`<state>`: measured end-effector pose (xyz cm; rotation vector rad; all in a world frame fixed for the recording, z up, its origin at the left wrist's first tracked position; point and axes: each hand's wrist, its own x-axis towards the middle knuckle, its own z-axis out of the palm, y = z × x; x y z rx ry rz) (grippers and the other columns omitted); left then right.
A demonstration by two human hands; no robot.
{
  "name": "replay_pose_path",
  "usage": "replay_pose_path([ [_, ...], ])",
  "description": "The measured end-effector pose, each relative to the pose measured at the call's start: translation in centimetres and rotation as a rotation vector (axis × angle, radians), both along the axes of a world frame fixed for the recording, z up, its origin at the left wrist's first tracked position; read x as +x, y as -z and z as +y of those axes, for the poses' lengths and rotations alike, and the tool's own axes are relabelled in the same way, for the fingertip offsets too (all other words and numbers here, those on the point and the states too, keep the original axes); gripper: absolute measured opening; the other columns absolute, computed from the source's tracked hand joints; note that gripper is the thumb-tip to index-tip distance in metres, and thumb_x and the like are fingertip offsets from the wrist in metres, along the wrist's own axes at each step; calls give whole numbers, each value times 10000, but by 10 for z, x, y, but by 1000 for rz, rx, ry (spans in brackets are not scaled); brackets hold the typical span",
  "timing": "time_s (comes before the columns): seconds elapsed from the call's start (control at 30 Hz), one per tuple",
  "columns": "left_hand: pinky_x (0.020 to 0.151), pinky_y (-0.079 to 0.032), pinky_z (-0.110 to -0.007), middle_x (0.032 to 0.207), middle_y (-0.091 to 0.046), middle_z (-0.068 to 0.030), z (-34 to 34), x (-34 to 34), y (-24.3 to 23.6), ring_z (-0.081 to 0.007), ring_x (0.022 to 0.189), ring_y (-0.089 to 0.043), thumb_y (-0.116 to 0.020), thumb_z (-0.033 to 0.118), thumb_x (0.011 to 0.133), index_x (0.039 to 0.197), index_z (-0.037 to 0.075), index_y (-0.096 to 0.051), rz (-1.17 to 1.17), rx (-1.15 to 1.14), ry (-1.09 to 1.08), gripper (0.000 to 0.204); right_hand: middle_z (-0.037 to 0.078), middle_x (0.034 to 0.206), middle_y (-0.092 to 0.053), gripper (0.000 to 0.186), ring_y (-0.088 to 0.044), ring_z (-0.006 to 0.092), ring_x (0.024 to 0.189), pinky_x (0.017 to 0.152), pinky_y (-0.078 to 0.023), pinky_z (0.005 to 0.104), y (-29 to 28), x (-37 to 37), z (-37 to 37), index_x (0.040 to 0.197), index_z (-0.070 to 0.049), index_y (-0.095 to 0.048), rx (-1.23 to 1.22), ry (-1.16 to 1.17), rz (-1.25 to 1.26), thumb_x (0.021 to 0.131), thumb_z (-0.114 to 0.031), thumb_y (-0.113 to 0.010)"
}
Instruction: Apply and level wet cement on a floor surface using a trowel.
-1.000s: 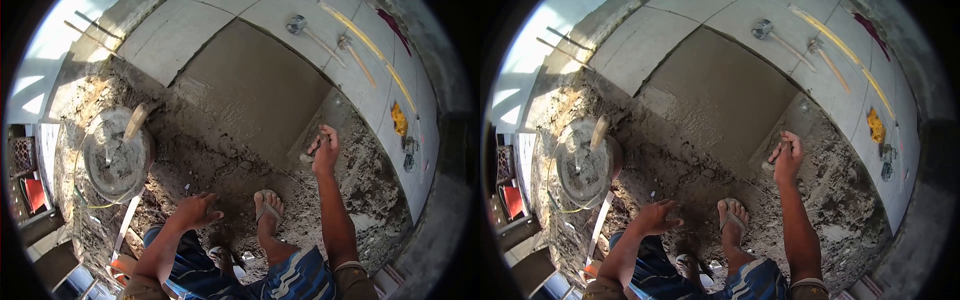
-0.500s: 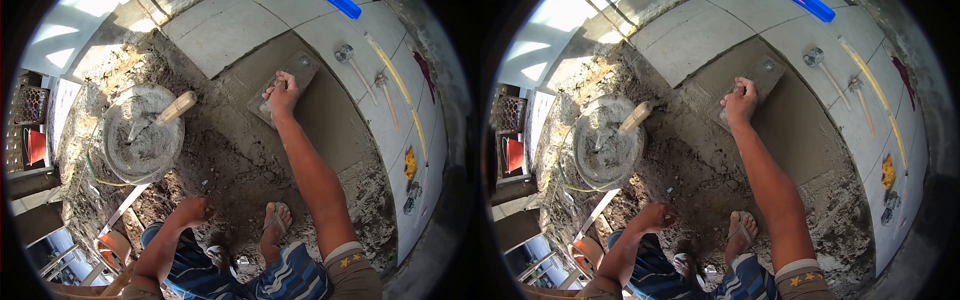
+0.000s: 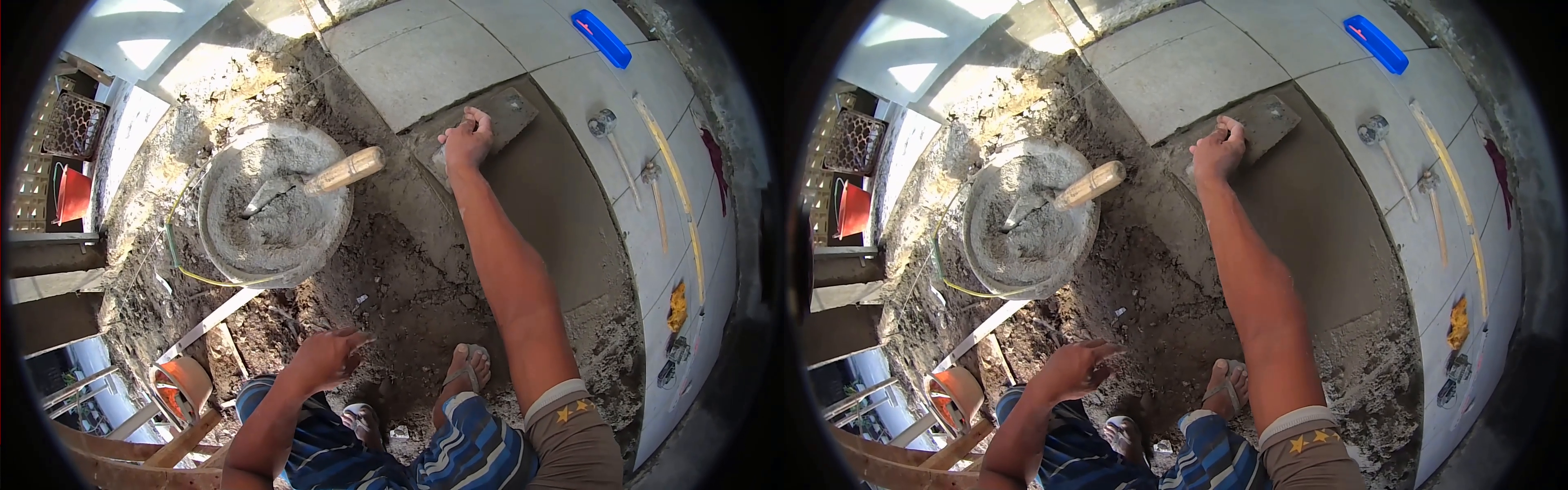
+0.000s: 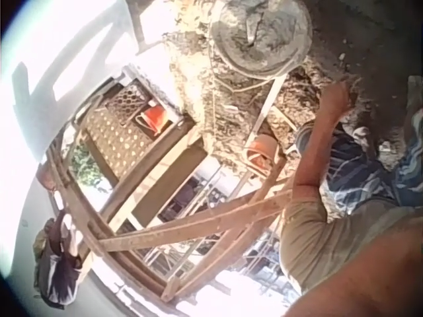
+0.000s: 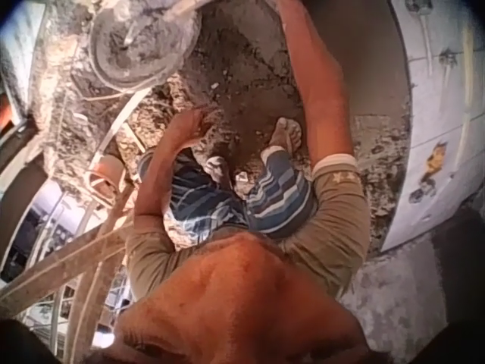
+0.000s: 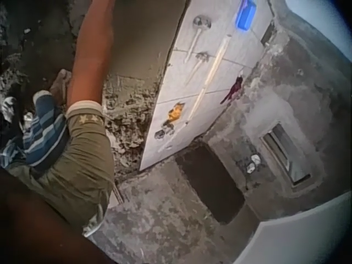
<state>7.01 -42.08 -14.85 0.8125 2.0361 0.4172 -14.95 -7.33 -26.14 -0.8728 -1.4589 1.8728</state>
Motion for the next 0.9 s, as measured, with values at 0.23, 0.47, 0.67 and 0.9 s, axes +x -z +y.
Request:
replay_pose_path([
  [0.23,868,-575,-489,1168,-691,-167,1,0,-22,-395,1032,-691,-731,392,914,1392,112,-585,127,-44,-102,573,164,1157,-675,223,-663,229,706,487,-570,346,15,-2,9,1213,-32,-588,73,50,-104,1059,-80,-434],
  [0.47,832,-576,-494,1140,-696,-168,20,-4,-17,-404,965,-701,-724,439,920,1402,109,-578,87,-1,-62,602,157,1123,-679,216,-674,232,715,473,-582,351,12,84,31,1162,-24,-623,103,37,-176,1044,-84,-451],
  [0.67,857,-574,-506,1196,-689,-194,47,-5,-4,-429,1024,-695,-721,475,919,1401,105,-577,53,33,71,625,112,1057,-685,228,-617,163,575,444,-549,314,2,192,57,1173,-15,-628,139,35,-269,1056,-114,-459],
  [0.9,890,-569,-504,1283,-671,-210,87,4,9,-439,1085,-683,-723,514,905,1393,92,-583,17,34,241,661,34,796,-565,198,-503,96,481,418,-461,290,-18,312,83,1151,-17,-621,149,153,-385,1071,-124,-476],
])
